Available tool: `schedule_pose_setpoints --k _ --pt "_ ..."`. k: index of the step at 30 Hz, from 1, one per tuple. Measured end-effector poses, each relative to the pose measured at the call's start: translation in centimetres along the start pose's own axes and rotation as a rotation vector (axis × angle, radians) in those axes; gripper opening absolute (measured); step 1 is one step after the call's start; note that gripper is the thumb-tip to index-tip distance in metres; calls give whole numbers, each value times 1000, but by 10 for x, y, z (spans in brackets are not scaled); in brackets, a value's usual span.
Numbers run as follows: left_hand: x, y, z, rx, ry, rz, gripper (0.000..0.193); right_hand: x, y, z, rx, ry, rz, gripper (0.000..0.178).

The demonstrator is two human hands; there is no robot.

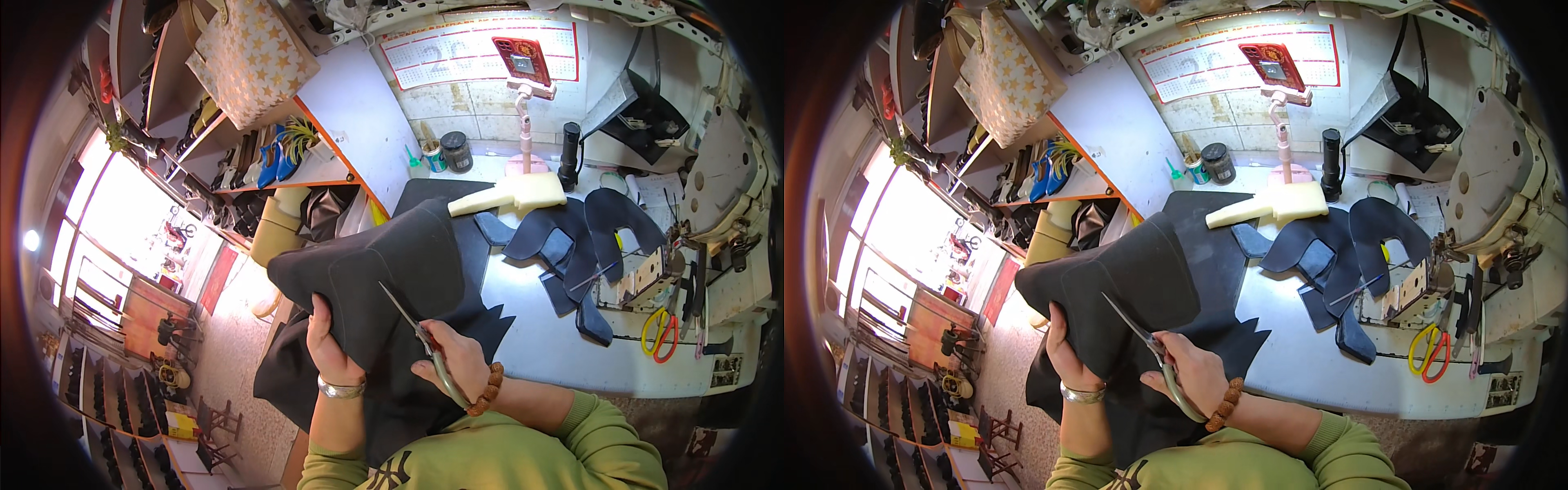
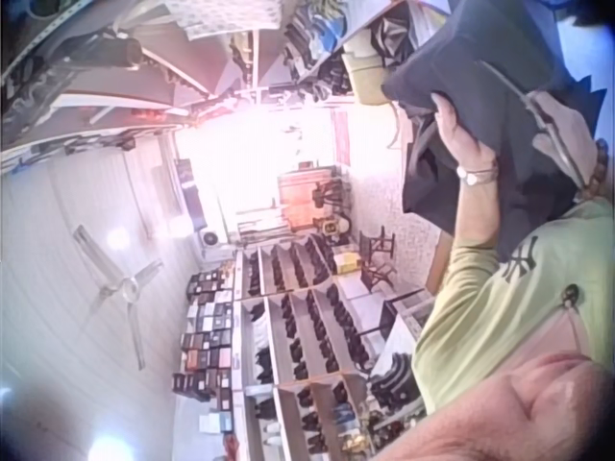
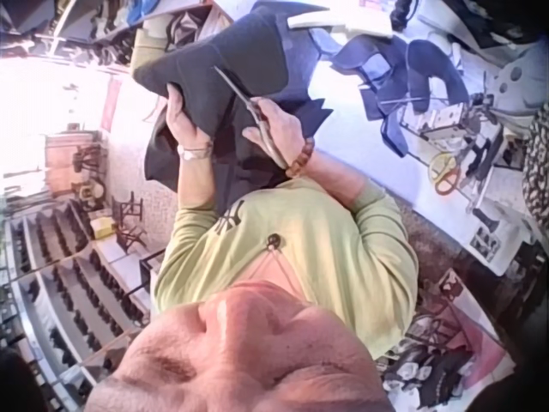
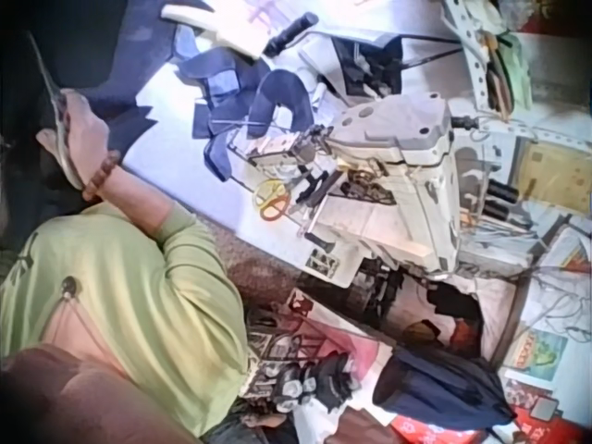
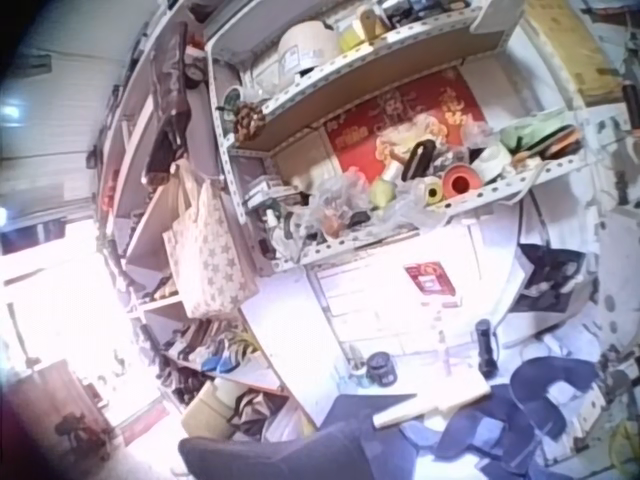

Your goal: The person cuts a large piece of black fabric using shears, following a marked outline. They then use a small rectangular template to cut additional smaller pieces from the same fabric. The cut pieces are placed on the worktable.

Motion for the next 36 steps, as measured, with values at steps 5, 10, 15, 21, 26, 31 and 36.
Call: schedule_pose_setpoints --k 5,10,15,21,26,31,36 --pt "-3 2 1 -20 -33 -75 44 2 2 -4 17 -16 22 48" --pt "-5 7 2 -6 -18 -24 44 1 7 -8 129 45 9 53" --pt "-5 8 3 -10 -2 -54 45 -2 7 -9 186 90 -18 59" --pt "-6 9 7 10 16 -49 46 2 7 -12 133 -42 46 56" --pt "-6 10 8 -14 7 -62 45 5 5 -14 -23 -63 10 55" --pt "-6 7 11 -40 -31 -29 40 11 3 -16 -188 -78 -3 50" --pt "-8 0 13 -98 -40 -4 40 13 5 -17 -230 -131 40 46"
Point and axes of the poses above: each hand's wrist, its own x-axis away from the middle knuckle, its own y-axis out of the back of the hand, z = x × y, the point moved 2 cm from there along -x, towards the middle knuckle, and after that the axes turned 10 degrees about -x, right-handed, at the moved point
